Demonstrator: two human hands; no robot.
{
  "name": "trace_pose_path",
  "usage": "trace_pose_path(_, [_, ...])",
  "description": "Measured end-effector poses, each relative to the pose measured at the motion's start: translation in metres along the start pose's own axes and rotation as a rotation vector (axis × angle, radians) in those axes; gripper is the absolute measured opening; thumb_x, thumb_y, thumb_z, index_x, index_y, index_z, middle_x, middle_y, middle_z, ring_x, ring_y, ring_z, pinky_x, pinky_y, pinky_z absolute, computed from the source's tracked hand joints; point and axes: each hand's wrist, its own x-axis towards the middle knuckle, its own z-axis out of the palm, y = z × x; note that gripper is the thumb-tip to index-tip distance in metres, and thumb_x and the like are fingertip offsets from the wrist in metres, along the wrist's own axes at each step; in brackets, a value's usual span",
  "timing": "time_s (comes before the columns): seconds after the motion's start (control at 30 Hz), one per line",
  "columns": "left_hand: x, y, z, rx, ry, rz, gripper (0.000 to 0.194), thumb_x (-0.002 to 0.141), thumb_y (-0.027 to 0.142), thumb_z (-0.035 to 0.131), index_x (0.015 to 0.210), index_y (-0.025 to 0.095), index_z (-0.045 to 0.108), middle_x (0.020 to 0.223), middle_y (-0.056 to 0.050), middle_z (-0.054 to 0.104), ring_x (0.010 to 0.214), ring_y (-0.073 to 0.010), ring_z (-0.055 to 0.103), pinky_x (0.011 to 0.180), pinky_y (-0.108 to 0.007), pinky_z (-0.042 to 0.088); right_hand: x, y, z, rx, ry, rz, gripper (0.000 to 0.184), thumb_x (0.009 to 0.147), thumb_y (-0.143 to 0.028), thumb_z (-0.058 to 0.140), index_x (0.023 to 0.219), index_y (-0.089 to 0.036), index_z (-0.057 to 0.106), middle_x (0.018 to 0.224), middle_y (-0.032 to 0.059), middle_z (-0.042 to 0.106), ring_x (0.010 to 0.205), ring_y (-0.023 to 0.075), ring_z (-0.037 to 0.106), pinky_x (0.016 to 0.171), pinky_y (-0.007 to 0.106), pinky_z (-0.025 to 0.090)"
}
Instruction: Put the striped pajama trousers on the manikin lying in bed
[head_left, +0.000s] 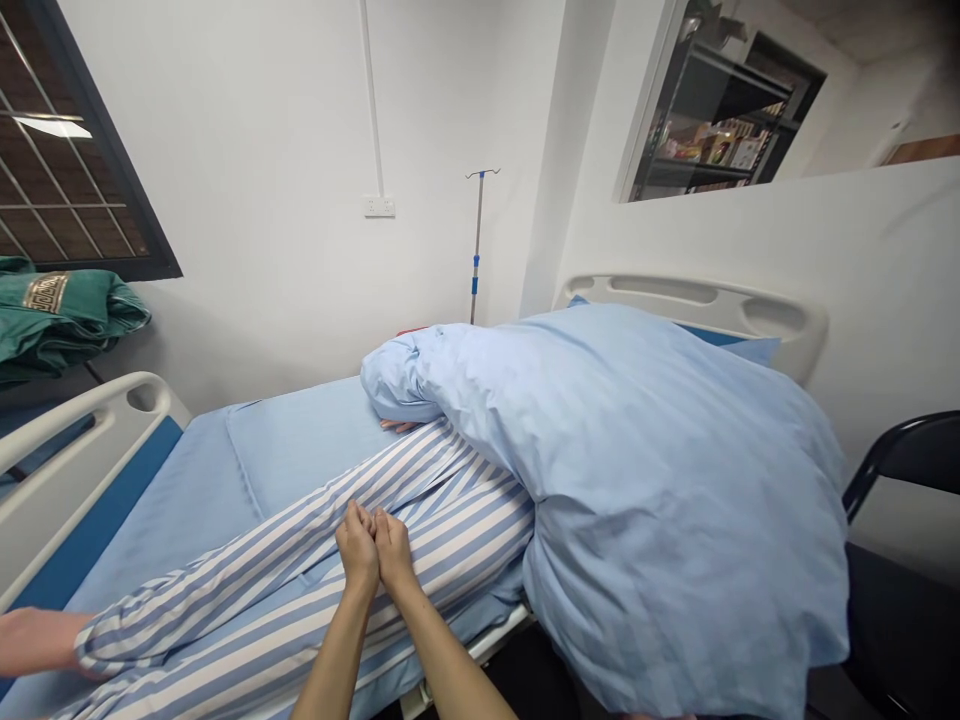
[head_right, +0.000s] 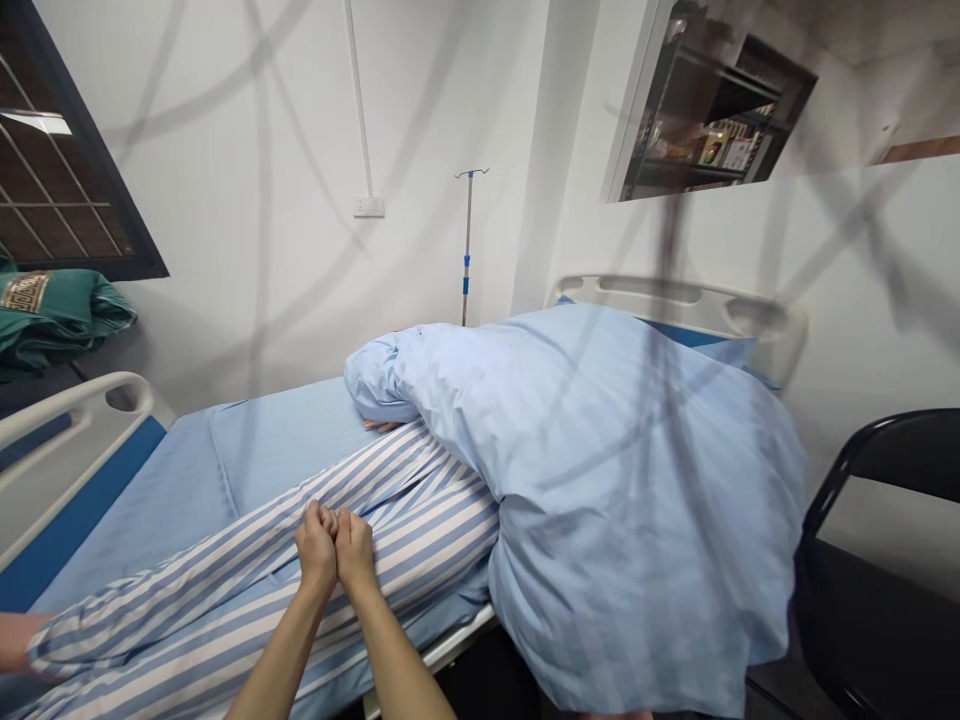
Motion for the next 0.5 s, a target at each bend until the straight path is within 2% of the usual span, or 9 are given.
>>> trace_pose_path(0.2, [-0.003, -0.029, -0.013, 0.175, 0.083, -0.127, 0.043, 0.081, 0.046, 0.036, 0.046, 0.022, 0.028, 0.04, 0.005, 0.031, 0.043, -0.01, 0.033, 0.047, -0.024, 0.033, 0.001, 0.006, 0.003, -0.021, 0.036, 0.011, 0.047, 0.089, -0.048, 0.028, 0.054, -0.02, 0.04, 0.05, -0.0016, 0.044, 0.051, 0.012, 0.041, 0.052, 0.023, 0.034])
trace_pose_path(0.4, [-0.003, -0.039, -0.016, 0.353, 0.03, -0.015, 0.046, 0.085, 0.046, 0.029, 0.045, 0.022, 0.03, 0.042, 0.001, 0.041, 0.046, -0.0125, 0.039, 0.051, -0.026, 0.033, 0.005, 0.007, -0.001, -0.024, -0.032, 0.045, 0.045, 0.088, -0.048, 0.03, 0.053, -0.02, 0.038, 0.049, -0.0025, 0.04, 0.049, 0.0113, 0.038, 0.05, 0.023, 0.032])
trace_pose_path(0.5, [-0.004, -0.038, -0.016, 0.423, -0.039, -0.007, 0.049, 0.087, 0.047, 0.024, 0.05, 0.021, 0.044, 0.05, -0.004, 0.054, 0.053, -0.0155, 0.05, 0.055, -0.026, 0.037, 0.006, -0.008, -0.006, -0.071, -0.07, -0.021, 0.045, 0.089, -0.045, 0.031, 0.053, -0.019, 0.039, 0.05, -0.0024, 0.04, 0.05, 0.0107, 0.038, 0.05, 0.023, 0.031])
